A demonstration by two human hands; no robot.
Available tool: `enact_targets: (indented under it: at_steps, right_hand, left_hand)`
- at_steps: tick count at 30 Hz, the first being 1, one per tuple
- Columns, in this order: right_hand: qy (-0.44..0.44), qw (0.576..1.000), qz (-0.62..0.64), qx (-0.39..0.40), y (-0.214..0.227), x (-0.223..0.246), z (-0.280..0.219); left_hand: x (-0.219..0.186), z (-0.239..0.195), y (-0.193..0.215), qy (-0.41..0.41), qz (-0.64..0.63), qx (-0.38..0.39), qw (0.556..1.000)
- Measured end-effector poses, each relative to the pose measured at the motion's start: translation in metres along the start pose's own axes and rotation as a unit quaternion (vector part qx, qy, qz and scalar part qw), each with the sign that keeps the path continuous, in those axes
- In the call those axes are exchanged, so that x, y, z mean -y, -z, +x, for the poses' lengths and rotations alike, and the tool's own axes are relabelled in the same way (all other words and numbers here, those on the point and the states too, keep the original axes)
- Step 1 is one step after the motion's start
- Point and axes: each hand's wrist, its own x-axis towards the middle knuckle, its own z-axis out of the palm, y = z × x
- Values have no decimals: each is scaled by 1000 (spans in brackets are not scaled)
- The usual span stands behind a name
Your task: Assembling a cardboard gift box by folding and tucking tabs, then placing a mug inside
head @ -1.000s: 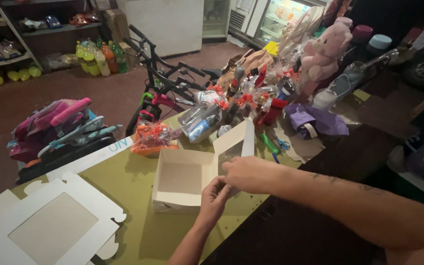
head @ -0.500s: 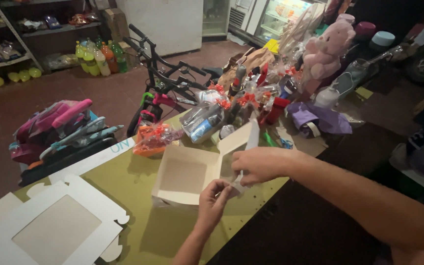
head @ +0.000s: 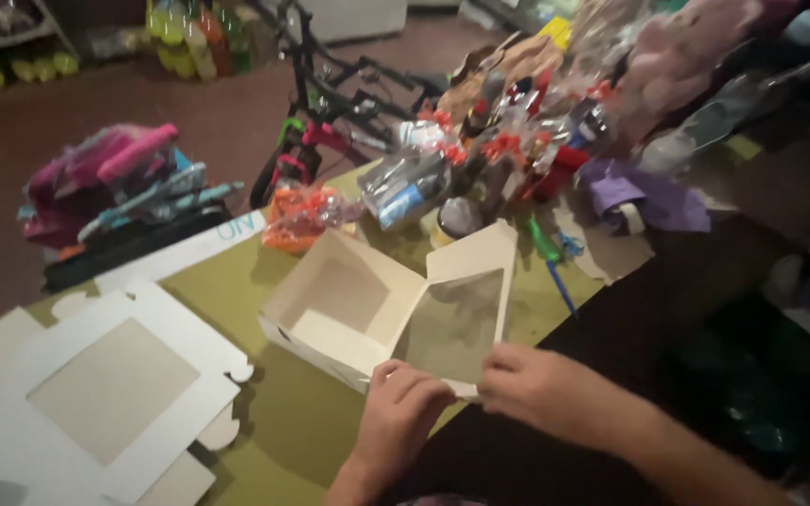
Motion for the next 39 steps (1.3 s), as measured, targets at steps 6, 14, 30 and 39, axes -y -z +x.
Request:
enact_targets:
  at_steps: [6,14,30,39]
  right_hand:
    - [135,936,-297,-134,-62,-47,-35]
    - [165,928,-288,-171,-105,-107,-63]
    - [95,931,-249,-250,-126,-125,-62]
    - [134,946,-238,-174,-61,-53,-53]
  left_hand:
    - [-14,-32,6,6,60,41,997]
    - [-6,-76,-37,9,52,91,994]
    - [0,-76,-52,34,3,101,994]
    - [9,-92,-48,-24,0,160,987]
